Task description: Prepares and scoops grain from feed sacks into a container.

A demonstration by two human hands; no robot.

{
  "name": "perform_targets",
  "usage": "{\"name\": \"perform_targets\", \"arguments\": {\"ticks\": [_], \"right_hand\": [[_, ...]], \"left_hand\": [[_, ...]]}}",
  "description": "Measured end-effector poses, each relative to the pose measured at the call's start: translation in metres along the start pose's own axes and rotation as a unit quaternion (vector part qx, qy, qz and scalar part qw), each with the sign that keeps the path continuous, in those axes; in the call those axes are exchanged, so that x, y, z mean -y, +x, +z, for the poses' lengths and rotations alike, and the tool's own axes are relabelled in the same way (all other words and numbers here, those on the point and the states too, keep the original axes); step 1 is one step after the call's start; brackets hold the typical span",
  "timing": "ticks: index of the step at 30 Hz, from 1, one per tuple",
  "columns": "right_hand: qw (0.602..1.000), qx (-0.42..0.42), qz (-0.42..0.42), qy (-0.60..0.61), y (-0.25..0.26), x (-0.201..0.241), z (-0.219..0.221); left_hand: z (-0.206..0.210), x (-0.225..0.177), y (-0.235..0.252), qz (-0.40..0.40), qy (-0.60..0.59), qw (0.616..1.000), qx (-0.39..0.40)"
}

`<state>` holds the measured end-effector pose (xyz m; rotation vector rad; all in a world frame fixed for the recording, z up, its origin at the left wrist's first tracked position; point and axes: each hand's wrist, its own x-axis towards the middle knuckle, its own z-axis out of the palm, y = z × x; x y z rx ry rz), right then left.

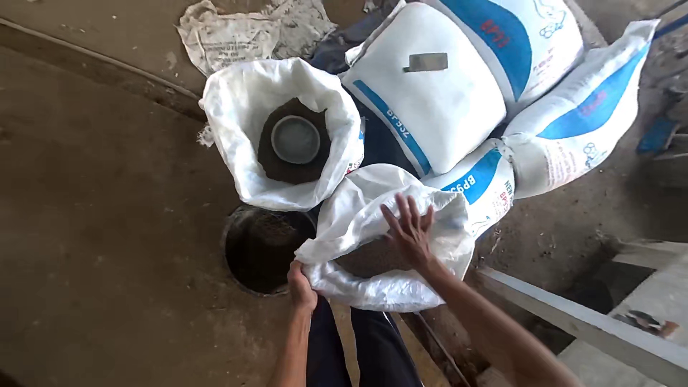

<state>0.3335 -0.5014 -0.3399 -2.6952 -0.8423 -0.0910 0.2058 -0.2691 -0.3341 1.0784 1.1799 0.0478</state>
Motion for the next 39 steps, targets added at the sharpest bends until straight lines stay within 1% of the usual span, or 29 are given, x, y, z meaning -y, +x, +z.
{"name": "perform_targets", "arguments": {"ticks": [2,3,4,6,7,9,10,11,12,13,14,15,16,17,18,19,20,21,22,24,25,27,29,31,32,33,34,36,39], "right_hand": [[0.990,0.076,-0.093,0.079,0.041,-0.028,0.014],[0.976,0.135,-0.112,0.127,0.067,-0.041,0.012],[0.961,0.197,-0.106,0.162,0.094,-0.051,0.007],[0.932,0.290,-0.076,0.202,0.137,-0.061,0.005],[0.896,0.380,-0.027,0.227,0.157,-0.060,0.004],[0.817,0.516,0.078,0.245,0.185,-0.060,0.014],[0.785,0.556,0.124,0.245,0.197,-0.057,0.015],[0.787,0.551,0.141,0.240,0.204,-0.057,0.017],[0.828,0.497,0.130,0.225,0.203,-0.063,0.020],[0.881,0.421,0.098,0.193,0.195,-0.072,0.016],[0.923,0.341,0.084,0.159,0.180,-0.079,0.000],[0.956,0.247,0.089,0.129,0.156,-0.082,-0.024],[0.974,0.145,0.125,0.118,0.120,-0.081,-0.050],[0.974,0.029,0.185,0.126,0.074,-0.074,-0.072],[0.956,-0.090,0.249,0.130,0.025,-0.065,-0.080],[0.925,-0.162,0.325,0.113,-0.023,-0.049,-0.081],[0.892,-0.178,0.407,0.086,-0.062,-0.028,-0.076],[0.861,-0.162,0.478,0.066,-0.089,-0.005,-0.065],[0.841,-0.143,0.520,0.043,-0.108,0.017,-0.048],[0.821,-0.109,0.560,-0.010,-0.124,0.043,-0.008],[0.807,-0.100,0.582,-0.007,-0.126,0.047,0.007],[0.779,-0.120,0.613,0.058,-0.126,0.033,0.025],[0.742,-0.166,0.629,0.165,-0.124,0.008,0.020],[0.690,-0.179,0.650,0.265,-0.136,-0.019,0.008],[0.649,-0.176,0.664,0.325,-0.149,-0.035,0.006],[0.598,-0.171,0.678,0.392,-0.163,-0.050,0.006],[0.537,-0.167,0.686,0.461,-0.176,-0.064,0.007],[0.426,-0.152,0.670,0.589,-0.200,-0.083,0.013],[0.309,-0.150,0.617,0.708,-0.220,-0.095,0.029]], "left_hand": [[-0.009,0.001,0.002,-0.008,0.021,1.000,0.001],[-0.014,0.000,0.006,-0.017,0.029,0.999,0.015],[-0.019,-0.001,0.010,-0.027,0.040,0.998,0.032],[-0.026,-0.004,0.016,-0.082,0.038,0.994,0.065],[-0.028,-0.006,0.022,-0.128,0.022,0.989,0.076],[-0.031,-0.003,0.037,-0.220,0.002,0.970,0.102],[-0.032,0.001,0.045,-0.254,0.008,0.959,0.124],[-0.032,0.004,0.052,-0.270,0.040,0.952,0.139],[-0.030,0.005,0.053,-0.257,0.098,0.953,0.128],[-0.026,0.005,0.047,-0.204,0.168,0.960,0.095],[-0.022,0.005,0.040,-0.105,0.231,0.966,0.047],[-0.021,0.004,0.032,0.018,0.281,0.960,0.011],[-0.016,-0.002,0.020,0.131,0.310,0.942,-0.018],[-0.005,-0.010,0.004,0.243,0.323,0.914,-0.022],[0.014,-0.014,-0.012,0.356,0.334,0.872,0.009],[0.040,-0.016,-0.027,0.450,0.344,0.823,0.052],[0.072,-0.014,-0.036,0.526,0.356,0.767,0.092],[0.106,-0.008,-0.036,0.586,0.380,0.704,0.126],[0.136,0.001,-0.030,0.639,0.406,0.635,0.154],[0.181,0.019,0.001,0.702,0.462,0.504,0.202],[0.196,0.025,0.020,0.717,0.468,0.459,0.237],[0.222,0.024,0.059,0.730,0.461,0.410,0.293],[0.248,0.012,0.092,0.744,0.455,0.379,0.309],[0.278,-0.012,0.105,0.721,0.475,0.366,0.348],[0.291,-0.028,0.110,0.672,0.510,0.361,0.398],[0.304,-0.045,0.114,0.597,0.555,0.364,0.451],[0.318,-0.061,0.116,0.506,0.603,0.378,0.488],[0.343,-0.087,0.116,0.326,0.654,0.433,0.528],[0.368,-0.091,0.120,0.133,0.684,0.514,0.500]]}}
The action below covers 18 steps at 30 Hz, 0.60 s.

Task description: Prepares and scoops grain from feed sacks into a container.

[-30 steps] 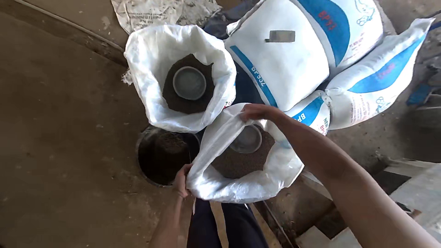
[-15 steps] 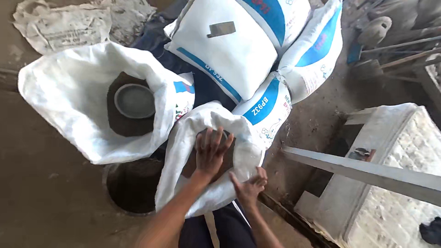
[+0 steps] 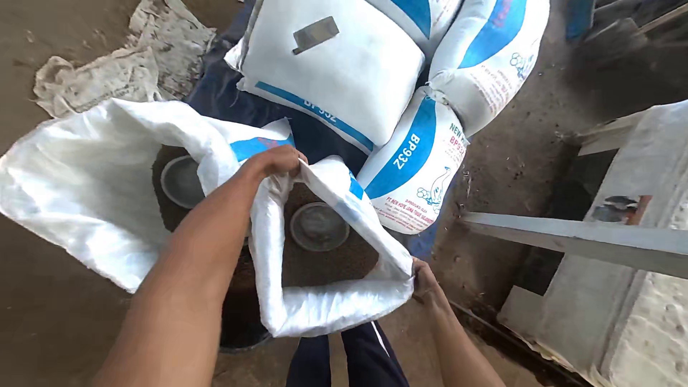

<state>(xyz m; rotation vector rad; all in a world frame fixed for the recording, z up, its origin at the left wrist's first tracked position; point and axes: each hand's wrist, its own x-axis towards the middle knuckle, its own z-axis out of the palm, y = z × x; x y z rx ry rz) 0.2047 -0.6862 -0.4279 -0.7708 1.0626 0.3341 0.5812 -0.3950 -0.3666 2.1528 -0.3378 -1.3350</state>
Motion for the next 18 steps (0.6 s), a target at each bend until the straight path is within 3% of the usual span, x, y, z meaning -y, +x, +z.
{"name": "perform_targets", "arguments": {"ticks": [3,4,6,8,10,11,12,13,14,17,18], "right_hand": [[0.997,0.023,0.014,0.066,0.015,-0.005,-0.005],[0.999,0.004,-0.011,0.034,0.014,-0.002,-0.001],[0.976,-0.082,-0.134,-0.150,0.005,0.008,0.012],[0.883,-0.098,-0.279,-0.364,-0.010,0.017,0.032],[0.748,-0.095,-0.381,-0.535,-0.021,0.023,0.075],[0.690,-0.098,-0.390,-0.602,-0.018,0.022,0.098],[0.657,-0.086,-0.362,-0.655,-0.009,0.021,0.115],[0.657,-0.066,-0.315,-0.681,0.005,0.024,0.125],[0.687,-0.045,-0.263,-0.676,0.021,0.032,0.129],[0.858,0.072,-0.110,-0.496,0.069,0.066,0.112],[0.889,0.102,-0.052,-0.443,0.080,0.074,0.105]], "left_hand": [[0.003,0.000,0.019,-0.074,-0.081,0.994,-0.006],[0.005,-0.003,0.023,-0.066,-0.057,0.996,-0.009],[0.009,-0.008,0.028,-0.027,0.073,0.997,0.022],[0.015,-0.007,0.030,-0.009,0.144,0.989,0.037],[0.012,-0.009,0.033,-0.035,0.145,0.987,0.054],[0.011,-0.011,0.035,-0.056,0.141,0.986,0.067],[0.011,-0.012,0.039,-0.073,0.140,0.985,0.076],[0.011,-0.012,0.044,-0.088,0.141,0.983,0.084],[0.010,-0.012,0.047,-0.103,0.140,0.981,0.091],[0.005,-0.001,0.050,-0.134,0.122,0.980,0.078],[0.008,0.005,0.049,-0.118,0.116,0.985,0.055]]}}
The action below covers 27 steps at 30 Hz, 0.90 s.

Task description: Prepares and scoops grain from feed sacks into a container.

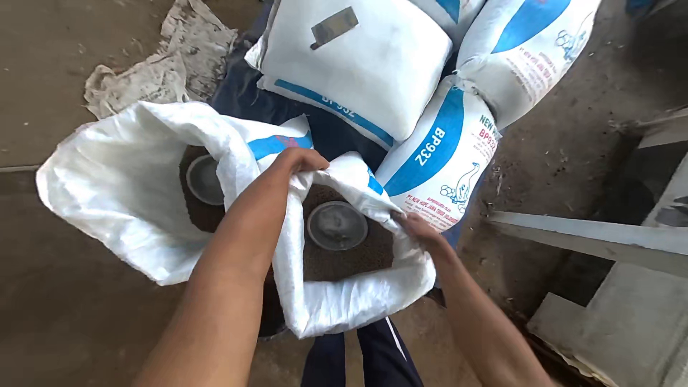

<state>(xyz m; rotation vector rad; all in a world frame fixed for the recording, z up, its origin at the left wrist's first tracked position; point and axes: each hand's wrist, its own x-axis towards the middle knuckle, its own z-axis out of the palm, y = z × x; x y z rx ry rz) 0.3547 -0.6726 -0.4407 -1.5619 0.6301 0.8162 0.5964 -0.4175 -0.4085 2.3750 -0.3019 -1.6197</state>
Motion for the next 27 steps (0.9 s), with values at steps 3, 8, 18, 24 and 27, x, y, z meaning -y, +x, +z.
{"name": "perform_targets", "arguments": {"ticks": [3,8,18,24,27], "right_hand": [[0.995,-0.060,0.035,-0.069,0.004,0.005,-0.015],[0.887,-0.447,-0.068,-0.096,-0.113,-0.031,0.031],[0.712,-0.332,0.158,0.599,-0.114,-0.072,0.145],[0.703,-0.121,0.110,0.692,-0.107,-0.138,0.149],[0.738,-0.095,0.074,0.664,-0.101,-0.150,0.143]], "left_hand": [[0.022,0.004,-0.020,0.106,-0.011,0.966,-0.234],[0.170,0.019,-0.150,0.003,-0.021,0.871,-0.490],[0.263,0.088,-0.173,-0.171,-0.645,0.601,-0.440],[0.263,0.137,-0.168,-0.111,-0.840,0.460,-0.265],[0.267,0.155,-0.166,-0.114,-0.846,0.491,-0.172]]}}
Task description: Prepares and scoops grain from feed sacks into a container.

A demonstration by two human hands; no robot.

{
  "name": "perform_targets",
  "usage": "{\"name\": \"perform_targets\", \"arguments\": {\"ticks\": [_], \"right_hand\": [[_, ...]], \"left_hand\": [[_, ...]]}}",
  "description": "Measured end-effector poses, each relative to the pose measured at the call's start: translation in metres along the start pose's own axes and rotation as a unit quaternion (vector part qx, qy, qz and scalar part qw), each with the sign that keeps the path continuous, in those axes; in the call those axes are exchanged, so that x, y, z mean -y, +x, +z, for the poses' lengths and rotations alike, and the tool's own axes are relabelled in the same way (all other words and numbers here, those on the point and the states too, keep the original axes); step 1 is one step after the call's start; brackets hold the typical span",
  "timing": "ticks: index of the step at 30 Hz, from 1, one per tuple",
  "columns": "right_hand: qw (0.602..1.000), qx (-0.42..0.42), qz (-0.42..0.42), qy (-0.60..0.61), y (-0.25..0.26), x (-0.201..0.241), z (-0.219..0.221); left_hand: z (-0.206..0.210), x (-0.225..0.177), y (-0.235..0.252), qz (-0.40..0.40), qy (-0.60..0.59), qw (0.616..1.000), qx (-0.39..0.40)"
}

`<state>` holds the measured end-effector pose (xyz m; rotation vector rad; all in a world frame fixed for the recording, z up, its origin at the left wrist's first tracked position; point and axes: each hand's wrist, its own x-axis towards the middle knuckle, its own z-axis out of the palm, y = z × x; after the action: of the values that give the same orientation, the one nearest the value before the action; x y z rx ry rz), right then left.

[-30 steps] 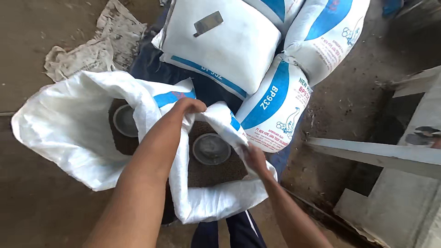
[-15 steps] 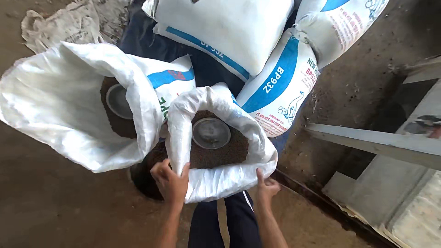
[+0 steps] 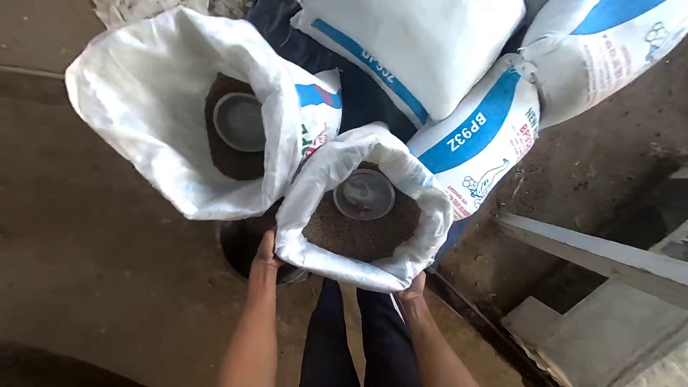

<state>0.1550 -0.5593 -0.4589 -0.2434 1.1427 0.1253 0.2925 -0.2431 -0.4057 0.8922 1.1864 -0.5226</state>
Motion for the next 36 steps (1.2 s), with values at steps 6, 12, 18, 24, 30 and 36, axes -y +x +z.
{"name": "perform_targets", "arguments": {"ticks": [6,12,18,24,30,36], "right_hand": [[0.838,-0.268,-0.258,-0.399,-0.039,0.043,0.030],[0.242,0.121,-0.626,-0.731,-0.004,0.028,0.196],[-0.035,0.385,-0.454,-0.802,0.099,0.017,0.342],[0.026,0.303,-0.106,-0.947,0.123,-0.005,0.440],[0.202,0.330,-0.505,-0.771,0.041,0.019,0.312],[0.176,0.098,-0.219,-0.955,0.080,0.002,0.231]], "left_hand": [[-0.008,0.022,-0.004,0.202,0.112,0.961,-0.151],[0.030,0.092,-0.051,0.431,0.444,0.726,-0.301],[0.003,0.081,-0.037,0.398,0.422,0.776,-0.247],[-0.043,0.059,-0.012,0.207,0.128,0.966,-0.085],[-0.029,0.094,-0.052,0.327,0.209,0.901,-0.194],[0.071,0.178,-0.097,0.426,0.597,0.678,-0.039]]}}
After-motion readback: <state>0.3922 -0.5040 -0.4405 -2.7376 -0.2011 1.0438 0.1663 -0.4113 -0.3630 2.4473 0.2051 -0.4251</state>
